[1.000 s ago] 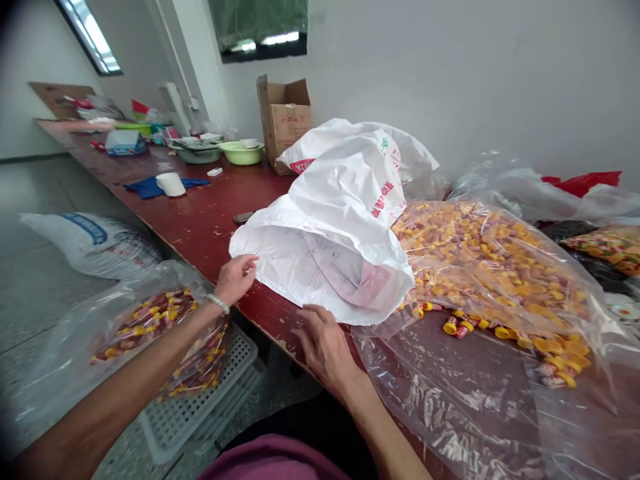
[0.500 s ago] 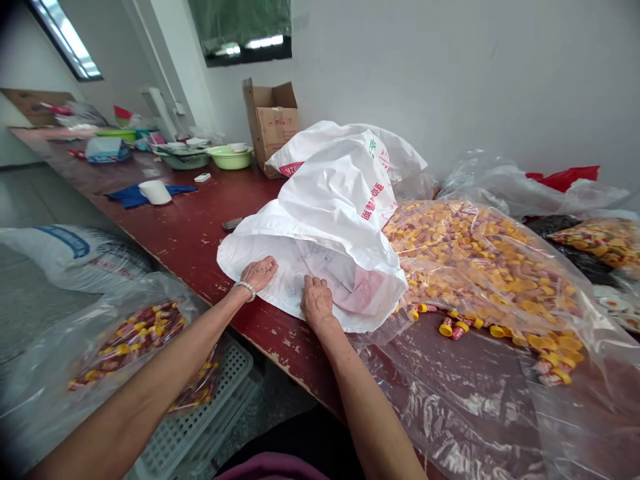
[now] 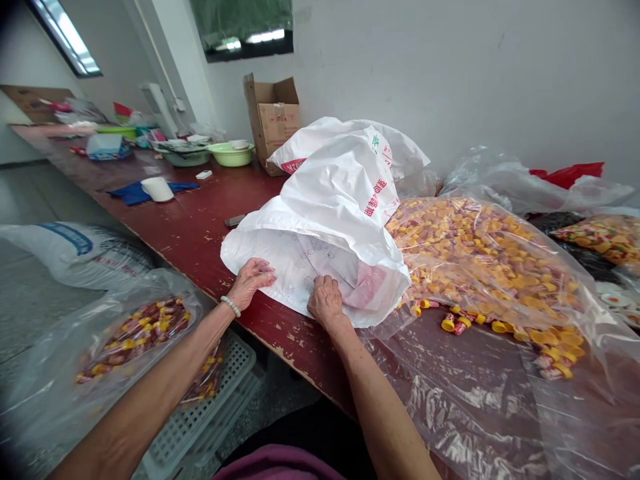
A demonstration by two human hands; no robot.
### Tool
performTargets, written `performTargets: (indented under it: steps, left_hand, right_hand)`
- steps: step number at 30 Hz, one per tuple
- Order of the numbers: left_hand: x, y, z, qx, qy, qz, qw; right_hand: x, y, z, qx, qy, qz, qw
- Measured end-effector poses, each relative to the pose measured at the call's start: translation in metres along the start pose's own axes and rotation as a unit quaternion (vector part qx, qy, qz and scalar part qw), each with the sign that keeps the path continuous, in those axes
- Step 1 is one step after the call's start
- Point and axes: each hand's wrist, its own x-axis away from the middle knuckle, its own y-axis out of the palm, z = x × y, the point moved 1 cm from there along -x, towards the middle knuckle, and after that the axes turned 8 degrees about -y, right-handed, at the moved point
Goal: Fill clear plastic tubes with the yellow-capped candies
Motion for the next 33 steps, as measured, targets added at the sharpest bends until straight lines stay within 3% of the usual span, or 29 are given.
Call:
performTargets:
  steps: [3,6,9,12,17,22,26,33]
  left_hand:
    - [0.001,-0.009,0.001,-0.052,-0.003,0.043,0.998]
    - [0.005,-0.024,0.002,-0.198,-0.010,0.067,0.978]
    - [0.008,-0.036,0.003,-0.350,-0.009,0.039,0.936]
    - [0.008,-0.040,0.006,-0.383,-0.001,0.010,0.924]
    - [0.004,-0.022,0.027,-0.378,0.056,0.009,0.924]
    - [0.000,0.010,0.042,-0.330,0.145,-0.057,0.931]
    - [-0.006,0.021,0.037,-0.324,0.077,0.040,0.942]
    - [-0.006,0.035,0.017,-0.341,-0.001,0.061,0.938]
  right_hand:
    - [0.002,0.000,0.000,-0.003,0.001,0.009,1.000]
    - [0.003,0.000,0.002,-0.010,-0.001,0.006,1.000]
    - [0.004,0.000,0.002,-0.016,0.004,0.003,1.000]
    - [0.005,0.000,0.003,-0.025,0.015,0.014,0.999]
    - [0.007,0.003,0.007,-0.052,0.015,0.037,0.998]
    - [0.010,0.006,0.014,-0.081,0.013,0.063,0.995]
    - [0.012,0.008,0.015,-0.098,0.015,0.084,0.992]
    - [0.010,0.016,0.017,-0.115,0.018,0.107,0.987]
